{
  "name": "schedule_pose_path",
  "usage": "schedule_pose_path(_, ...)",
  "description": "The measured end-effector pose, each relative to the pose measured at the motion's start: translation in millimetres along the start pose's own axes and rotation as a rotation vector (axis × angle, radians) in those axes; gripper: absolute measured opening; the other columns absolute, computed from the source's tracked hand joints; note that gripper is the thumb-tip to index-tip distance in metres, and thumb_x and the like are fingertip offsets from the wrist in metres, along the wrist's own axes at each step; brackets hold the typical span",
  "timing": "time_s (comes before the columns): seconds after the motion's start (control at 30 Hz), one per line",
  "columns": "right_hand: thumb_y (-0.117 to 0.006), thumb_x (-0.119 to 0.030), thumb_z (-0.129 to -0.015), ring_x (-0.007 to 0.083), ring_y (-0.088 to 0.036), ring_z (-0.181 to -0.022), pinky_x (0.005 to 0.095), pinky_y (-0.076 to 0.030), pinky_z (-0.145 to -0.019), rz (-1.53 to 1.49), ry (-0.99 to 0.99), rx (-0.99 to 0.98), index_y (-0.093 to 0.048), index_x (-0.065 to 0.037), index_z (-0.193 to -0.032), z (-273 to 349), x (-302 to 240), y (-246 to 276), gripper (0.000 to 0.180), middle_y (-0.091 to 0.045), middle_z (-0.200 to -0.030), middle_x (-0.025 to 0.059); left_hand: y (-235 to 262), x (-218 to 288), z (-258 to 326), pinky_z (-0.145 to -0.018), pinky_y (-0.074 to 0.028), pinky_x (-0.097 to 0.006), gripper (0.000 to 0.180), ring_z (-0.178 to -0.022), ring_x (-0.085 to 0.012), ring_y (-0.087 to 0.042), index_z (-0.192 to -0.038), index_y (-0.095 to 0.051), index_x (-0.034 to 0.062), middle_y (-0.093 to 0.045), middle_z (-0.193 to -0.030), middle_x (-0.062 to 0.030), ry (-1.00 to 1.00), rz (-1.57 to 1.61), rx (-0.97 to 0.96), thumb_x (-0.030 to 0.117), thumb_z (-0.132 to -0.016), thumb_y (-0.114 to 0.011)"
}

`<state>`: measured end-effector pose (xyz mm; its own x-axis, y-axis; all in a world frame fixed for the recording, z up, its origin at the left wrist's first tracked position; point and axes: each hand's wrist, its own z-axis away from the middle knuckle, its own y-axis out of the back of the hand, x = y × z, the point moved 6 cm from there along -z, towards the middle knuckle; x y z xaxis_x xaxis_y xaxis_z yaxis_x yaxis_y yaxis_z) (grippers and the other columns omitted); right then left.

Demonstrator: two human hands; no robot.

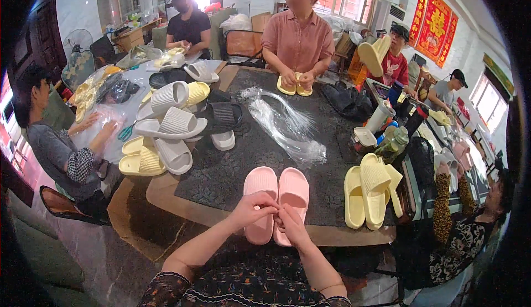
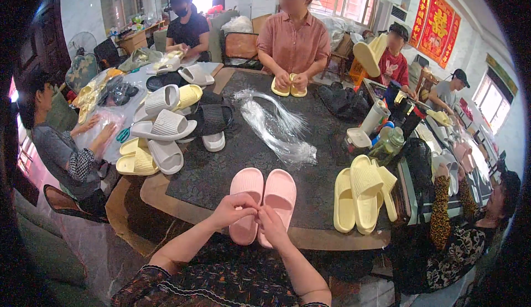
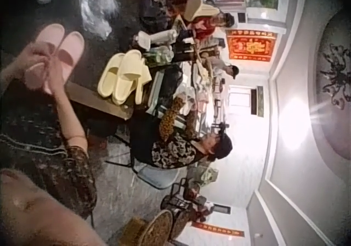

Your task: Inspect and organize various colored plastic slippers on a work table.

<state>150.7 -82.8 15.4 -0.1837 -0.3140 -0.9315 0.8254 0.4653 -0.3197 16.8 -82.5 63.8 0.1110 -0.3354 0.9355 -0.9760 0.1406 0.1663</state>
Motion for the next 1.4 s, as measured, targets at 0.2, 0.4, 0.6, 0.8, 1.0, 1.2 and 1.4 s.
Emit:
schedule_pose_path(0.2, -0.054, -0.020, -0.093, 0.0054, -0.048, -0.069, 0.0226, -0.041, -0.059, 0.454, 0.278, -0.025, -0.057, -0.004, -0.090, 7, -12, 2, 0.017, -0.053, -0.076, -0.0023, 15, -14, 3, -0.068, -0.046, -0.025, 0.010, -0.077, -0.0111, -0.059, -0.086, -0.069, 0.0030, -0.064, -0.081, -0.0031, 0.106, -0.038, 0.100, 0.010, -0.080, -0.068)
schedule_pose_path(0.4, -0.062, -0.021, -0.087, 0.0056, -0.049, -0.054, 0.0237, -0.041, -0.050, 0.514, -0.113, -0.056, -0.060, -0.001, -0.079, 17, -5, 8, 0.022, -0.056, -0.060, -0.0006, 43, -34, 1, -0.070, -0.048, -0.026, 0.014, -0.077, -0.0115, -0.060, -0.087, -0.068, 0.0013, -0.065, -0.084, -0.0057, 0.146, -0.126, 0.151, 0.014, -0.081, -0.066)
schedule_pose_path(0.6, -0.063, -0.026, -0.080, 0.0234, -0.062, -0.058, 0.0355, -0.047, -0.055, 0.925, 0.161, 0.221, -0.064, -0.004, -0.074, 5, -13, 18, 0.023, -0.062, -0.062, 0.0109, 66, -40, -9, -0.067, -0.046, -0.025, 0.025, -0.073, -0.0118, -0.057, -0.100, -0.065, 0.0040, -0.060, -0.084, -0.0052, 0.184, -0.161, 0.305, 0.019, -0.080, -0.068)
schedule_pose_path(0.8, -0.061, -0.027, -0.081, 0.0294, -0.063, -0.060, 0.0410, -0.049, -0.057, 1.086, 0.312, 0.375, -0.063, -0.006, -0.072, -13, -20, 4, 0.023, -0.064, -0.065, 0.0126, 82, -48, -29, -0.073, -0.048, -0.033, 0.030, -0.086, -0.0227, -0.057, -0.099, -0.067, 0.0039, -0.062, -0.095, -0.0124, 0.070, -0.744, 0.318, 0.028, -0.081, -0.067)
schedule_pose_path(1.0, -0.054, -0.027, -0.088, 0.0304, -0.063, -0.055, 0.0417, -0.050, -0.053, 1.408, 0.532, 0.439, -0.057, -0.006, -0.075, -41, -24, -18, 0.025, -0.060, -0.058, 0.0127, 59, -59, -64, -0.086, -0.041, -0.044, 0.043, -0.098, -0.0364, -0.046, -0.083, -0.073, 0.0084, -0.059, -0.094, -0.0191, 0.197, -1.043, 0.079, 0.047, -0.083, -0.055)
schedule_pose_path(1.2, -0.051, -0.028, -0.090, 0.0327, -0.063, -0.059, 0.0458, -0.049, -0.054, 1.568, 0.418, 0.392, -0.054, -0.006, -0.081, -54, -11, -24, 0.024, -0.061, -0.063, 0.0143, 53, -94, -89, -0.085, -0.042, -0.042, 0.040, -0.096, -0.0374, -0.052, -0.090, -0.074, 0.0129, -0.064, -0.090, -0.0214, 0.250, -0.989, -0.001, 0.049, -0.082, -0.057)
schedule_pose_path(1.4, -0.051, -0.028, -0.089, 0.0326, -0.063, -0.059, 0.0455, -0.049, -0.054, 1.538, 0.462, 0.425, -0.054, -0.006, -0.080, -55, -9, -21, 0.024, -0.062, -0.064, 0.0139, 54, -114, -84, -0.071, -0.051, -0.038, 0.039, -0.073, -0.0298, -0.066, -0.090, -0.071, 0.0087, -0.066, -0.079, -0.0185, 0.413, -0.653, 0.130, 0.045, -0.077, -0.064)
